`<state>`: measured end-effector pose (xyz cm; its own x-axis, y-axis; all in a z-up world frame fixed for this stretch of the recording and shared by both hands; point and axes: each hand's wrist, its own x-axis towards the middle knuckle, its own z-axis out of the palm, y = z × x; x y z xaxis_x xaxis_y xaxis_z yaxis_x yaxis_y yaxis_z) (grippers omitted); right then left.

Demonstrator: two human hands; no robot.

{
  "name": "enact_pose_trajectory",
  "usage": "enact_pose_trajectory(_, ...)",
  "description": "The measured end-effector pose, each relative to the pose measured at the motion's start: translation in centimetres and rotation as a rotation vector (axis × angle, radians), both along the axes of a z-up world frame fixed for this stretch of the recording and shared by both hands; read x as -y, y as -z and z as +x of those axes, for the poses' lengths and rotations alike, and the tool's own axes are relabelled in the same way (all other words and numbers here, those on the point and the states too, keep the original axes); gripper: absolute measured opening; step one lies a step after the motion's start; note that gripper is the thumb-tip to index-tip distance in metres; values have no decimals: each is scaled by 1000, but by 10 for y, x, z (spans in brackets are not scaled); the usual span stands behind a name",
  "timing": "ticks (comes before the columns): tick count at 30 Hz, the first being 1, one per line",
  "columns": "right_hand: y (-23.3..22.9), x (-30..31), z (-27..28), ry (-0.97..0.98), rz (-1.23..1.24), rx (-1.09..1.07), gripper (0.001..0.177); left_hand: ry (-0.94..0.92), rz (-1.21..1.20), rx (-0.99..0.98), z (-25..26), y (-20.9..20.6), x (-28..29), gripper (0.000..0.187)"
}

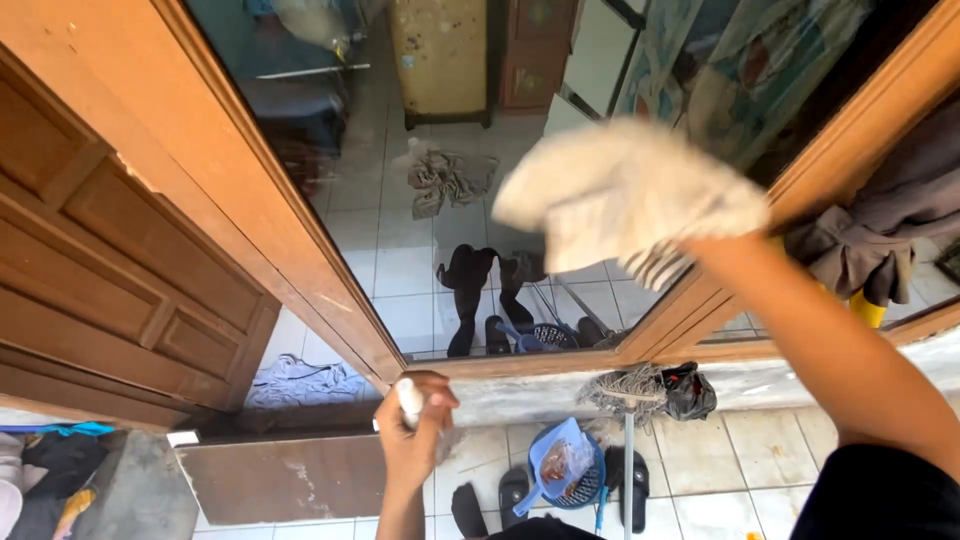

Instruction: Cleaning a glass door or window using a spray bottle and a cloth.

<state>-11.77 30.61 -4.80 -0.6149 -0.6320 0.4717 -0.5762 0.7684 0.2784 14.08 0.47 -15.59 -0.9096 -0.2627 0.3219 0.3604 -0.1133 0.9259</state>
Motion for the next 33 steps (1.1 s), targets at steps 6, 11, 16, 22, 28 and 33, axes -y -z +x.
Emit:
enact_pose_trajectory(6,-35,-49,-38,143,-98,64,50,-135,203,-60,2,-10,-2,27)
enact_pose_trajectory(11,-77,-81,-54,286,-202,95,55,-56,119,-32,3,-8,-11,30)
enact_pose_trajectory(16,-147,-47,-28,380,-273,107,59,-69,148,-58,-4,-2,-14,30)
enact_pose_trajectory(22,-123,62,43,148,-74,47,37,12,178,-64,-27,4,-10,28)
enact_pose_trajectory(28,-61,94,5,-85,757,589,40,21,133,-22,-26,6,-4,25)
enact_pose_trajectory(33,-223,119,62,118,-187,-344,54,10,173,5,-26,13,0,24)
